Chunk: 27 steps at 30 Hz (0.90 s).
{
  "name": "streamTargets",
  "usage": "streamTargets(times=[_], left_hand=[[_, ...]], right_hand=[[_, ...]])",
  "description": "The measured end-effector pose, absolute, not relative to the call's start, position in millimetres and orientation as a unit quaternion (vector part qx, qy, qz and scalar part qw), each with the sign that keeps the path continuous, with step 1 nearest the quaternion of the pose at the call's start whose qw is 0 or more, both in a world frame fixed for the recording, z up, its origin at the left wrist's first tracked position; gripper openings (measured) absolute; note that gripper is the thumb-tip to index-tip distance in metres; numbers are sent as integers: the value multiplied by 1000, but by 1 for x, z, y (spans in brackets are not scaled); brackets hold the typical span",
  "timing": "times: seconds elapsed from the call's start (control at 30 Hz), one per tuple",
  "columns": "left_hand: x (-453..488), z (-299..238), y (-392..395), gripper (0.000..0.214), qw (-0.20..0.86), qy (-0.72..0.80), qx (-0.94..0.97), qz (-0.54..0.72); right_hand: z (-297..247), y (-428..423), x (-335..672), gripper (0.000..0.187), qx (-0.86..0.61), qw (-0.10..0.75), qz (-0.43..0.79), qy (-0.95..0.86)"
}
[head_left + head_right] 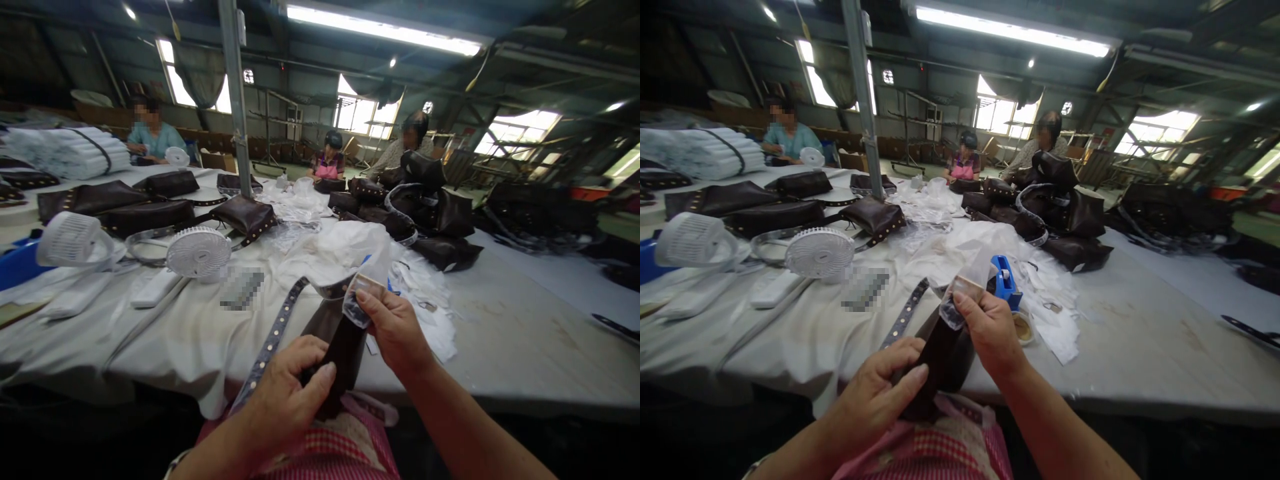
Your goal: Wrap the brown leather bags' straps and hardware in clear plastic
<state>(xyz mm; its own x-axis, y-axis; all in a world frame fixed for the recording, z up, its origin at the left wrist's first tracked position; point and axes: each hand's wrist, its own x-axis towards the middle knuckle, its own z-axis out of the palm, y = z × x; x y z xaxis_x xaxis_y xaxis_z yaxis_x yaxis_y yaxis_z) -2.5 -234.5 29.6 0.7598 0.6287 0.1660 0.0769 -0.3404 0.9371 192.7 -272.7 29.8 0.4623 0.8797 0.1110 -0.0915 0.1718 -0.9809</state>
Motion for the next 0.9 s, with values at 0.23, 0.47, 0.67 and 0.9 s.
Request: streamTargets(times=[0.23,0.47,0.67,0.9], left_hand=[[-31,24,-233,21,440,228,834,242],[7,19,-235,37,616,287,683,269],[17,13,-230,43,661,329,605,298],[20,14,-232,40,567,334,674,335]], right_hand=[[28,-264,197,33,-499,674,380,-391],[29,-264,172,36,-519,648,381,-406],[14,-283,168,33,-589,576,232,-517],[26,-285,167,15,-569,434,-191,-672]])
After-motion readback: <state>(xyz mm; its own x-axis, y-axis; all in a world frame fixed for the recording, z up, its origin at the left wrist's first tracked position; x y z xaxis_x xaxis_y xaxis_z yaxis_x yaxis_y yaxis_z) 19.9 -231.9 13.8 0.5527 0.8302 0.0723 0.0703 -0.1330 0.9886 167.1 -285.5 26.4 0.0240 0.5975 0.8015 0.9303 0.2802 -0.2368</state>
